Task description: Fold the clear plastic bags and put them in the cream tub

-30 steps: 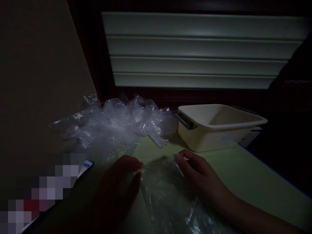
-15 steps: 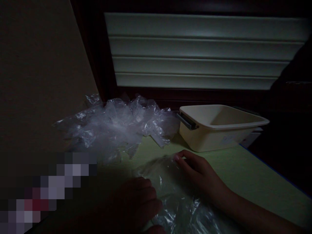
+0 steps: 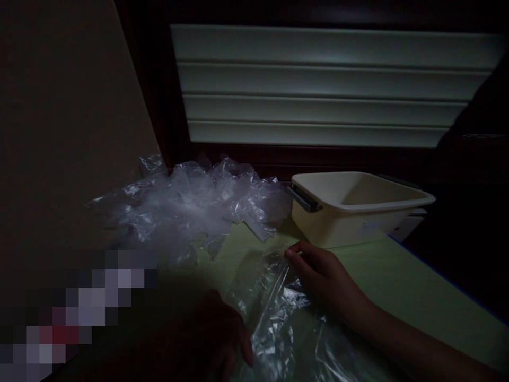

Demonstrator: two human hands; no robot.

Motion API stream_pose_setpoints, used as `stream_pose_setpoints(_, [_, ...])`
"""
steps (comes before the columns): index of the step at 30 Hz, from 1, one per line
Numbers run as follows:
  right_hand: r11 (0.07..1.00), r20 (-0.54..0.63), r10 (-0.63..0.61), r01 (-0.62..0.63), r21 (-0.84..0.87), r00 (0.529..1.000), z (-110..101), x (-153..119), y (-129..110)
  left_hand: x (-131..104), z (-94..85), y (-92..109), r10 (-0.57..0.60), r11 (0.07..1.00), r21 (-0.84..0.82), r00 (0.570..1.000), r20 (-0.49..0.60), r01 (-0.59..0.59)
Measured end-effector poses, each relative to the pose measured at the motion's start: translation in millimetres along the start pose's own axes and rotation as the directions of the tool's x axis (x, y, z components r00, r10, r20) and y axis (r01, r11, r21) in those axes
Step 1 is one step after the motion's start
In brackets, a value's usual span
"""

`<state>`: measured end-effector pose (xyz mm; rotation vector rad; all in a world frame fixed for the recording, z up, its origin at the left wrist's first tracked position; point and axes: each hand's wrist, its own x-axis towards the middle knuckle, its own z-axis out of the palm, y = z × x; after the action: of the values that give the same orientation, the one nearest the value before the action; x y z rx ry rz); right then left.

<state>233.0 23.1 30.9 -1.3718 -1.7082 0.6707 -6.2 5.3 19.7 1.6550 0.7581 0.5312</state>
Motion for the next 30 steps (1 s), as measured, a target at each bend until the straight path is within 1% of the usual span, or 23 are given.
stream_pose_setpoints(2, [1.000, 0.001, 0.001, -0.001, -0.012, 1.000, -0.1, 1.1, 1.1, 2.5, -1.9, 0.3, 0.008, 1.000, 0.006, 1.000, -0.013, -0.008])
stream_pose_setpoints(7, [0.999, 0.019, 0.003, -0.002, -0.048, 1.000, 0.1, 2.4, 1.9, 8.5, -6.1, -0.3, 0.119, 0.985, 0.139, 0.981, -0.154, -0.097])
stream_pose_setpoints(8, [0.999, 0.024, 0.000, 0.002, -0.051, 1.000, 0.1, 2.4, 1.4, 10.2, -6.2, -0.4, 0.143, 0.979, 0.172, 0.972, -0.186, -0.111])
stream_pose_setpoints(10, [0.998, 0.033, -0.006, 0.007, -0.056, 0.999, 0.1, 2.1, 0.2, 14.0, -5.1, -0.8, 0.218, 0.947, 0.287, 0.944, -0.249, -0.142])
stream_pose_setpoints(11, [0.998, 0.032, -0.007, 0.009, -0.060, 0.999, 0.1, 2.0, -0.4, 15.9, -4.2, -1.3, 0.272, 0.920, 0.353, 0.927, -0.258, -0.172])
stream_pose_setpoints(13, [0.998, 0.032, -0.009, 0.011, -0.066, 0.999, 0.3, 1.5, -1.2, 19.3, -2.4, -3.2, 0.396, 0.845, 0.465, 0.893, -0.214, -0.263])
stream_pose_setpoints(14, [0.998, 0.033, -0.009, 0.011, -0.067, 0.999, 0.4, 1.2, -1.3, 20.5, -1.7, -4.4, 0.441, 0.812, 0.498, 0.879, -0.179, -0.306])
stream_pose_setpoints(15, [0.998, 0.038, -0.012, 0.014, -0.069, 0.999, 0.5, 0.9, -1.1, 21.2, -1.2, -5.7, 0.462, 0.790, 0.515, 0.875, -0.146, -0.331])
stream_pose_setpoints(17, [0.997, 0.048, -0.021, 0.025, -0.075, 0.999, 0.5, 0.3, -0.4, 21.2, -1.1, -7.6, 0.470, 0.753, 0.568, 0.876, -0.110, -0.332])
stream_pose_setpoints(20, [0.994, 0.054, -0.030, 0.035, -0.100, 0.998, -0.2, 0.0, 1.0, 18.6, -2.0, -7.8, 0.432, 0.713, 0.642, 0.898, -0.087, -0.281])
stream_pose_setpoints(22, [0.993, 0.054, -0.032, 0.038, -0.108, 0.998, -0.8, 0.5, 1.8, 15.9, -2.6, -7.6, 0.459, 0.655, 0.696, 0.887, -0.059, -0.293])
stream_pose_setpoints(26, [0.994, 0.051, -0.018, 0.023, -0.102, 0.999, -1.7, 2.9, 2.9, 9.3, -2.9, -9.7, 0.534, 0.530, 0.777, 0.845, 0.005, -0.340])
stream_pose_setpoints(28, [0.994, 0.045, -0.015, 0.019, -0.107, 0.999, -3.2, 4.7, 3.5, 5.5, -2.8, -10.6, 0.520, 0.505, 0.798, 0.854, 0.024, -0.329])
stream_pose_setpoints(30, [0.988, 0.036, -0.028, 0.034, -0.149, 0.999, -6.9, 6.7, 4.6, 2.2, -2.7, -10.0, 0.480, 0.481, 0.822, 0.876, 0.046, -0.306])
